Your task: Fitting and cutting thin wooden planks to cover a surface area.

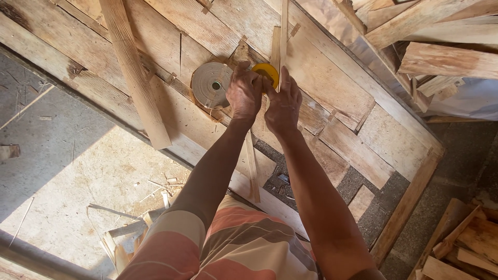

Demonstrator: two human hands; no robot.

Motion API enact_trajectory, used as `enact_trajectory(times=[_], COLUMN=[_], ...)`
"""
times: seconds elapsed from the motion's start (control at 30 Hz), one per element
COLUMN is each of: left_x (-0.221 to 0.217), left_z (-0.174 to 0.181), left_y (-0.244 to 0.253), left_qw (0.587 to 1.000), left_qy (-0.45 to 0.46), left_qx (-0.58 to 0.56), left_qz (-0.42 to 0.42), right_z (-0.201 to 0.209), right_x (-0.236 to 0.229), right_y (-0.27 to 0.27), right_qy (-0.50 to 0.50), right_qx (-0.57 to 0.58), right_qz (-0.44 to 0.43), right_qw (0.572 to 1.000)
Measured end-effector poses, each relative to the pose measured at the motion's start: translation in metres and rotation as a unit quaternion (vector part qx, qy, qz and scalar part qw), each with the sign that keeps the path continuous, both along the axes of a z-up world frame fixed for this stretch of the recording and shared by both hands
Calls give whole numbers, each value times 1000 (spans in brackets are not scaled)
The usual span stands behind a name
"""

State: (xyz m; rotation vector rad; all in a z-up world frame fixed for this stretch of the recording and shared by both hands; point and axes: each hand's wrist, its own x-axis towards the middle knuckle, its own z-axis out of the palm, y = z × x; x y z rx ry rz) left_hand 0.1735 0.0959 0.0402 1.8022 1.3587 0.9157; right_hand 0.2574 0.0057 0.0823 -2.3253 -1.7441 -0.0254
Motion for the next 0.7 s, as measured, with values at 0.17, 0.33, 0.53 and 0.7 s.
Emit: enact_trajectory(times=[0.17, 0.33, 0.53, 0.7], left_x=[1, 6, -1, 3], left_z=[2, -7, 3, 5], left_y=[3, 4, 2, 5], left_qw=[996, 995, 997, 998], left_qy=[29, 60, 51, 60], left_qx=[84, 84, 47, 11], left_qz=[-14, -4, -22, -29], right_z=[2, 2, 3, 14], right_x=[-1, 2, 0, 2], right_y=[-1, 1, 2, 1], right_qy=[-50, -75, -30, -50], right_qx=[-8, -11, 7, 2], right_qz=[2, -19, 4, -8], right_qw=[999, 997, 1000, 999])
